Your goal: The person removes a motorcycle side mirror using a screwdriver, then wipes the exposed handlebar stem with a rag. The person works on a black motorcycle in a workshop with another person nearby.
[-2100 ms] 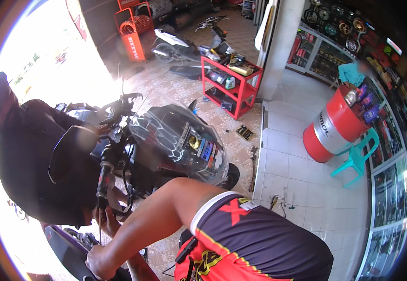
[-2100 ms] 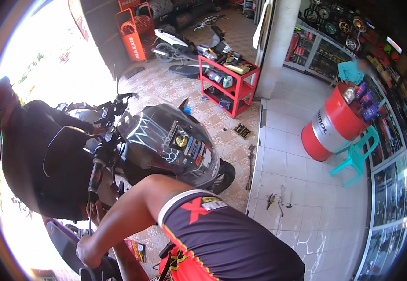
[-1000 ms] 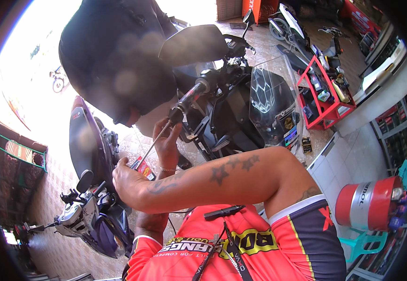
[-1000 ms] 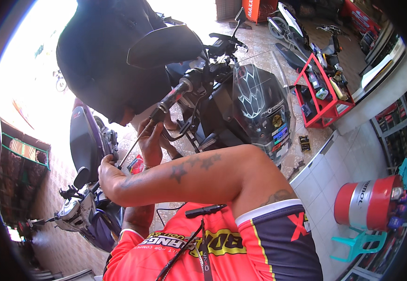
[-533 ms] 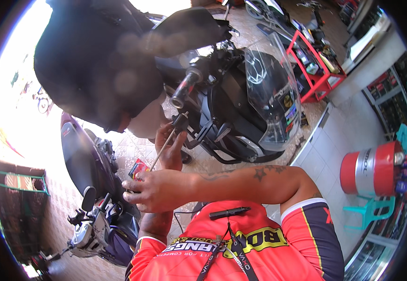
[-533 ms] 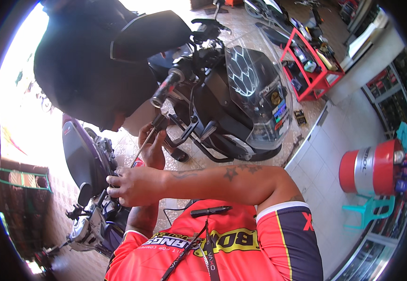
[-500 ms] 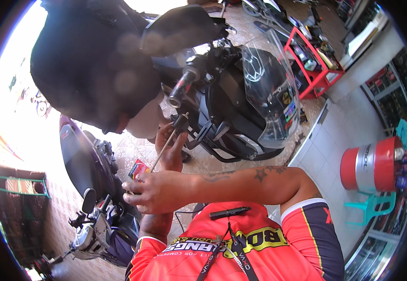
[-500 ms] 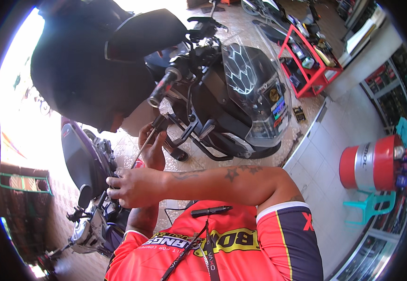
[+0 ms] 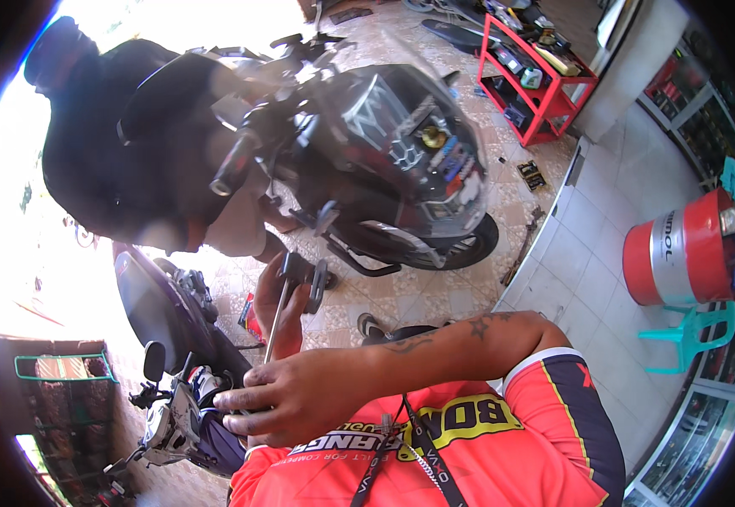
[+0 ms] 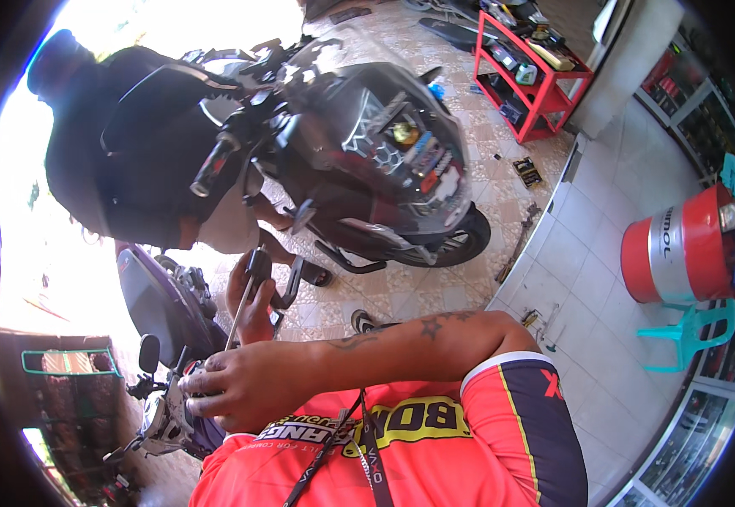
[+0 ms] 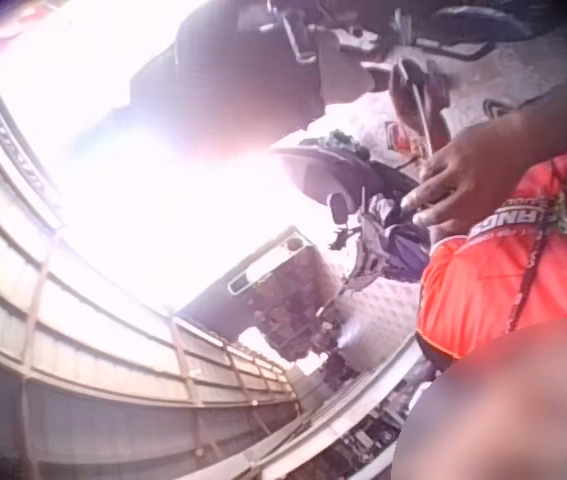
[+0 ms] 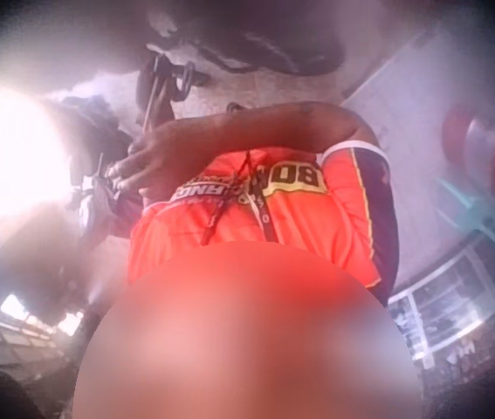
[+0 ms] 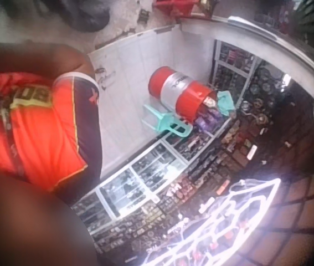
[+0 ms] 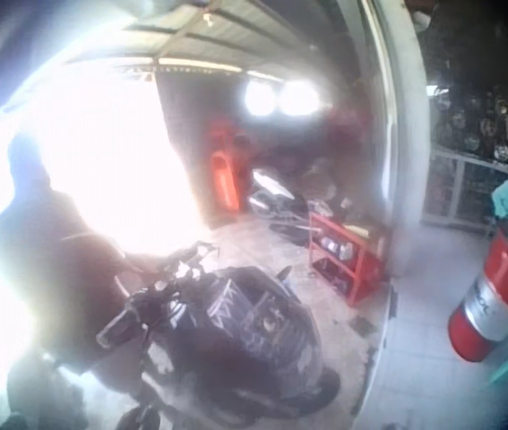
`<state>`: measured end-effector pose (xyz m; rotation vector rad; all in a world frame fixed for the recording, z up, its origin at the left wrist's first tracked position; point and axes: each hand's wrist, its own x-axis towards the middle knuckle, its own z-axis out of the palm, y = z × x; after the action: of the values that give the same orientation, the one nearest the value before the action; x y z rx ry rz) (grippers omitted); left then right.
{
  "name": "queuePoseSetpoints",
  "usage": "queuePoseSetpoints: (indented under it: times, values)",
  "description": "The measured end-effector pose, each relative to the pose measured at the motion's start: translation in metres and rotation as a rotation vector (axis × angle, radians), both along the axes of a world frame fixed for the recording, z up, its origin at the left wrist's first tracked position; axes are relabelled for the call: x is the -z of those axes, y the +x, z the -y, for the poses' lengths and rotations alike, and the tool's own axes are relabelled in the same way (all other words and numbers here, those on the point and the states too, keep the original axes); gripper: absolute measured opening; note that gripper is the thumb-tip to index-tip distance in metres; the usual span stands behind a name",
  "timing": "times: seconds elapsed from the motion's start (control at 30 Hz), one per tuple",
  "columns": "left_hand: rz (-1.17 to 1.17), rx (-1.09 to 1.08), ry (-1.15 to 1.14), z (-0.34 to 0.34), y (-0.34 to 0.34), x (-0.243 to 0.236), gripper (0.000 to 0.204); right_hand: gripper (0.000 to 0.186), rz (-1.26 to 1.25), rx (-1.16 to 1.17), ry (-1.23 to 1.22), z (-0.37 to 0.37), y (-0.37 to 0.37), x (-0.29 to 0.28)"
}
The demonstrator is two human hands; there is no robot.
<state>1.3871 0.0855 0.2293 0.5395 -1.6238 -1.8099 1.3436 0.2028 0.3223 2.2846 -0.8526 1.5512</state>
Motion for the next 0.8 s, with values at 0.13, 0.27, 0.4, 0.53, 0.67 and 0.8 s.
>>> queuePoseSetpoints:
  times: [0.13,0.27,0.4,0.53,0.67,0.8]
  values:
    - [-0.05,0.088,0.067,-0.071,-0.018,0.016,0.051,0.017,0.079,0.068,-0.084,-0.088,-0.036,0.006]
    - [-0.102,0.292,0.234,-0.144,-0.063,0.043,0.05,0.01,0.184,0.302,-0.041,-0.182,-0.08,0.017]
    - [0.008,0.466,0.268,-0.212,-0.123,0.064,0.052,0.016,0.197,0.613,0.039,-0.265,-0.114,0.03]
    - [0.083,0.696,0.379,-0.28,-0.191,0.079,0.051,0.027,0.187,0.845,0.124,-0.33,-0.148,0.042]
    - [0.204,0.831,0.398,-0.343,-0.261,0.092,0.047,0.034,0.269,1.015,0.275,-0.397,-0.188,0.047]
    - [0.192,1.03,0.352,-0.4,-0.336,0.093,0.038,0.037,0.585,1.133,0.381,-0.457,-0.237,0.053]
